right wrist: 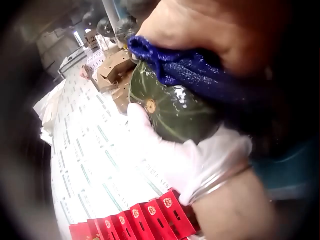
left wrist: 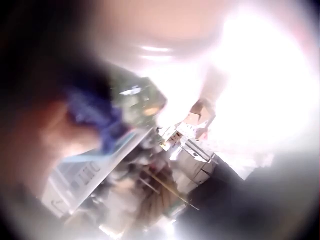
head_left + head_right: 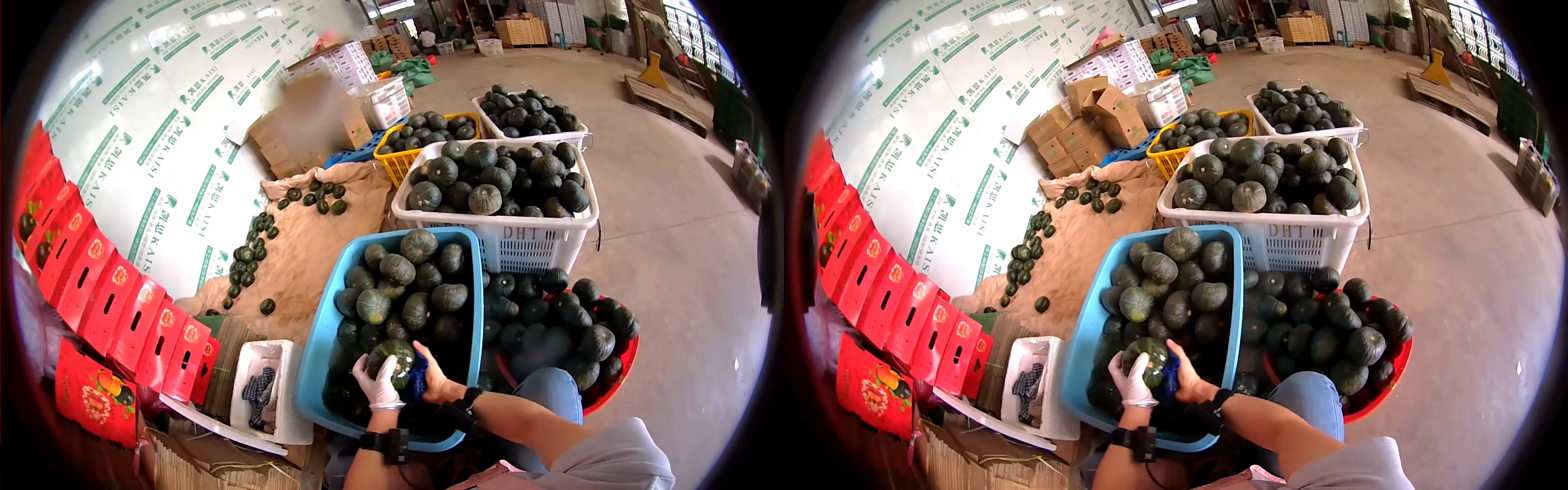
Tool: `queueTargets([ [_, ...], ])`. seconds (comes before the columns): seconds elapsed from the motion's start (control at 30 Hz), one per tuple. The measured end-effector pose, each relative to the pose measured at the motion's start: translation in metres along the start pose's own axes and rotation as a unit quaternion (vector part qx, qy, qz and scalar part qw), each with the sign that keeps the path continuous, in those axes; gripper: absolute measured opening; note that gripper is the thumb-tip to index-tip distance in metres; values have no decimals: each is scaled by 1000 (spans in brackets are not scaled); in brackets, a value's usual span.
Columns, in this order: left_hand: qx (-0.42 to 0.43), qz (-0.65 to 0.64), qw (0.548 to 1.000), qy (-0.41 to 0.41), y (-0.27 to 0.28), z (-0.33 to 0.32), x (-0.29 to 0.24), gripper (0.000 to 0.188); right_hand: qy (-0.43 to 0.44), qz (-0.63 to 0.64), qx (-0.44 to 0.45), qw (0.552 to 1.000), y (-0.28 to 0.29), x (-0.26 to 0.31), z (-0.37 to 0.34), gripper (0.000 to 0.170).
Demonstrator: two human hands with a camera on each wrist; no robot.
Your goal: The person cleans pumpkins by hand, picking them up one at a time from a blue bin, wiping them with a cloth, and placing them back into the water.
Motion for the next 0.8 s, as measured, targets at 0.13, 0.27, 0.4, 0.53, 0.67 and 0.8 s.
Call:
queueTargets([
  [0.13, -103, 60, 990, -68, 14, -11, 35, 56, 95, -204, -138, 965, 2, 21, -18, 71],
  [0.27, 252, 194, 942, 110, 10, 37, 32, 39, 140, -261, -58, 953, 3, 41, -11, 56],
  [0.4, 197, 121, 932, 279, 17, 24, 14, 33, 166, -388, 18, 906, -19, 31, -2, 33],
  [0.53, 198, 128, 945, 227, 13, 15, 17, 33, 135, -255, -56, 956, -16, 28, 0, 34],
  [0.67, 49, -60, 977, 198, 11, 7, 15, 32, 126, -71, -121, 982, 5, 32, 13, 33],
  [0.8, -168, -32, 983, 64, 12, -3, 10, 56, 297, -169, -61, 938, -41, 9, -20, 48],
])
Point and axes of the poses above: each hand's wrist, its own z-axis towards the middle knuckle, its own y-axis out of the back of the hand, x = y × z, the point moved 8 cm from there along z, towards the middle knuckle, and after that the axes turned 6 degrees about -x, right-handed, at the moved point
